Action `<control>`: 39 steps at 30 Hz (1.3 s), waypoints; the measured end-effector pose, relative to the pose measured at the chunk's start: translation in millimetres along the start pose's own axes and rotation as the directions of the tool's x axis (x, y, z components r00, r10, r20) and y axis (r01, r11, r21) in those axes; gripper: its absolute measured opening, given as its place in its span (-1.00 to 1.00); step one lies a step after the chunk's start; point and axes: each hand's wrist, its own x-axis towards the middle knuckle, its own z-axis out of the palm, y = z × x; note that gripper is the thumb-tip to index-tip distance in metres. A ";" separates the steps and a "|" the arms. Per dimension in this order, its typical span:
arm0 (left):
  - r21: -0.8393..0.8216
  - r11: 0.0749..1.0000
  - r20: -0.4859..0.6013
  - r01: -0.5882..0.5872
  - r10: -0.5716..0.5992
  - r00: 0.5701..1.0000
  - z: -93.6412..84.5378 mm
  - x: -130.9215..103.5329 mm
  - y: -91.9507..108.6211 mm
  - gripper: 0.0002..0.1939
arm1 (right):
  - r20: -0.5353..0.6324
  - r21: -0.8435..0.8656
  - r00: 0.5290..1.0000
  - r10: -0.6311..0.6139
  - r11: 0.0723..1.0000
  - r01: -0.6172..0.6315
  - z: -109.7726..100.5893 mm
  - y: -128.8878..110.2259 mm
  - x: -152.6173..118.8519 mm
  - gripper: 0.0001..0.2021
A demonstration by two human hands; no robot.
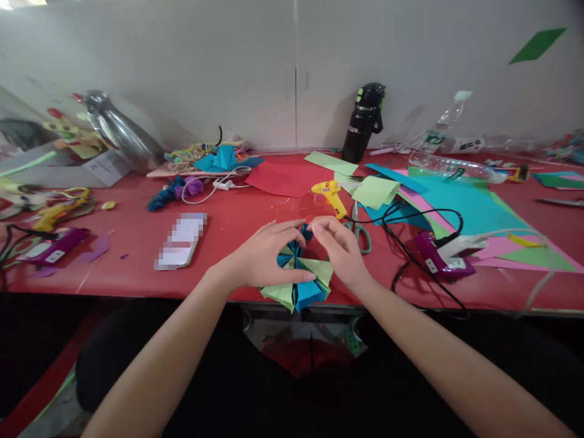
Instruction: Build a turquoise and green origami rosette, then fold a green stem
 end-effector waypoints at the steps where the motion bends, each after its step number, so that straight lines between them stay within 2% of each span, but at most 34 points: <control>1: -0.007 1.000 0.003 -0.001 0.001 1.000 -0.5 0.5 0.0 -0.45 | -0.035 0.011 0.999 0.037 0.999 -0.036 -0.5 0.4 0.7 -0.71; 4: -0.009 1.000 0.007 -0.006 0.006 1.000 -1.1 1.0 -0.9 -0.47 | -0.161 0.009 0.981 0.106 0.994 -0.105 -6.6 2.8 5.1 -0.72; 6: -0.009 1.000 0.009 0.002 -0.002 1.000 -0.8 0.7 -1.8 -0.46 | -0.198 0.021 0.973 0.121 0.993 -0.119 -14.2 6.9 9.6 -0.74; 7: -0.012 1.000 0.011 0.006 -0.006 1.000 -0.6 0.4 -2.3 -0.46 | -0.167 0.040 0.976 0.136 0.991 -0.131 -18.5 10.1 12.1 -0.75; 9: -0.022 1.000 0.012 0.009 -0.008 1.000 -0.2 0.1 -3.0 -0.46 | -0.016 0.073 0.983 0.185 0.980 -0.183 -26.4 18.6 16.8 -0.78; 12: -0.034 0.999 0.008 -0.008 0.008 1.000 0.0 0.2 -3.9 -0.47 | 0.200 0.058 0.958 0.206 0.973 -0.222 -32.9 33.7 22.3 -0.84; 15: -0.039 0.999 0.013 -0.025 0.025 1.000 -0.5 0.5 -5.0 -0.48 | 0.281 0.040 0.948 0.150 0.985 -0.168 -32.7 45.4 25.8 -0.84; 17: -0.045 0.999 0.017 -0.029 0.030 0.999 -1.5 0.6 -5.6 -0.47 | 0.295 0.025 0.949 0.116 0.991 -0.129 -31.2 49.6 27.4 -0.83; 22: -0.084 0.995 0.044 -0.052 0.056 0.997 -4.7 0.5 -5.7 -0.48 | 0.246 -0.074 0.969 0.022 0.997 -0.004 -28.7 49.6 27.4 -0.83; 27: -0.112 0.992 0.073 -0.062 0.070 0.995 -6.5 0.1 -8.4 -0.51 | 0.381 -0.045 0.925 -0.008 0.999 0.027 -31.3 37.0 25.9 -0.74; 30: -0.110 0.992 0.063 -0.054 0.061 0.996 -7.7 -1.5 -11.2 -0.49 | 0.432 -0.092 0.902 -0.004 0.995 0.049 -35.1 29.9 26.8 -0.82; 33: -0.077 0.996 0.039 -0.049 0.052 0.998 -11.2 -4.2 -12.2 -0.49 | 0.424 -0.171 0.906 0.017 0.983 0.062 -37.7 29.1 27.2 -0.91; 36: -0.022 0.998 0.017 -0.056 0.056 0.998 -15.7 -8.0 -6.2 -0.52 | 0.397 -0.199 0.918 0.017 0.978 0.069 -37.7 32.9 26.3 -0.93; 39: 0.035 0.996 -0.014 -0.084 0.084 0.996 -19.1 -15.0 10.8 -0.53 | 0.380 -0.222 0.925 0.010 0.972 0.081 -36.6 35.9 24.9 -0.92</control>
